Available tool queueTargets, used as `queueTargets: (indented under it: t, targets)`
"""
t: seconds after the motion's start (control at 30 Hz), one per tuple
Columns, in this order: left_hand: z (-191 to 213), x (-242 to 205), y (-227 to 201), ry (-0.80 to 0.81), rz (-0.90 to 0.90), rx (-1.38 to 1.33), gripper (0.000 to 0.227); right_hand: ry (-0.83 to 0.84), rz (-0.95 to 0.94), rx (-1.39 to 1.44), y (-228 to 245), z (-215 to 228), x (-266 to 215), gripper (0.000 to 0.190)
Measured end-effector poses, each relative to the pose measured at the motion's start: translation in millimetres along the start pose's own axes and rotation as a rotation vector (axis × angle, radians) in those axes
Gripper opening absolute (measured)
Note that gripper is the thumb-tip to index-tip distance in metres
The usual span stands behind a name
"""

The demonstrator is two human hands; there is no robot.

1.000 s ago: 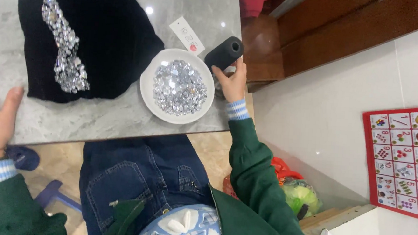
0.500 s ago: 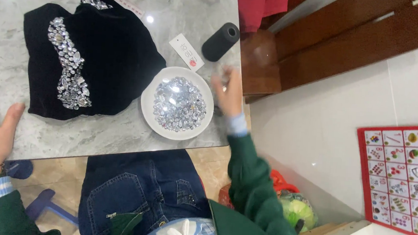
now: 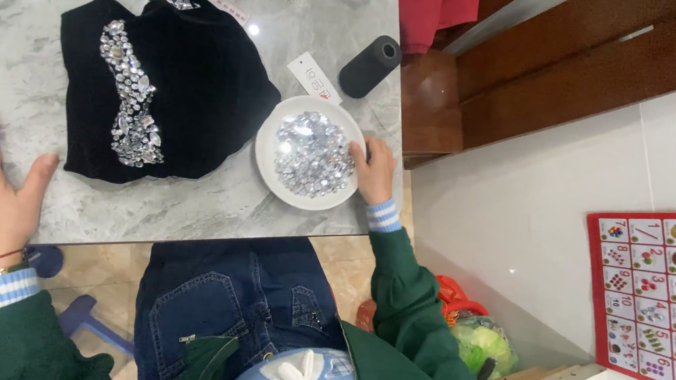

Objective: The person lays a black garment on a table and uses a ruler and chalk to mark a line. They then retrieve a plate of sequins and a spool of thread from a sewing machine area. The person proceeds to sew the sequins onto the garment along the marked line using a needle and thread.

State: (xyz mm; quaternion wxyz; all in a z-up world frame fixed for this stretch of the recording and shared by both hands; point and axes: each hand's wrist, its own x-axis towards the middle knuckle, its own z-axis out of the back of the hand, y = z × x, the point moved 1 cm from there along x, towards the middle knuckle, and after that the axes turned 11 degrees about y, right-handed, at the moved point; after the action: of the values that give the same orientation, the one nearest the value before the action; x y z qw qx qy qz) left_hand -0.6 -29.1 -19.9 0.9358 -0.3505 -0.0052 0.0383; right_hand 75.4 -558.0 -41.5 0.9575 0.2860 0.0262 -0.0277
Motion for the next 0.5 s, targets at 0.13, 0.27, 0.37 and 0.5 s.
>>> queueTargets:
  t: [0.13,0.27,0.37,0.5]
  targets:
    - [2.9,-2.0,3.9,-0.059,-0.069,0.152,0.075,-0.04,0.033,-0.048,-25.6,9.5,26.8,0.034]
    - [-4.5,-0.2,18.9,-0.123,-0.124,0.285,0.084,-0.063,0.026,0.004,-15.9,32.6,42.3,0.027]
    - [-11.8,-2.1,32.6,-0.174,-0.134,0.412,0.087,-0.223,0.046,0.077,-1.2,38.8,42.1,0.041]
    - [-36.1,19.8,46.4,-0.195,-0.048,0.089,0.057,-0.306,0.131,-0.111,-3.3,32.8,42.3,0.022]
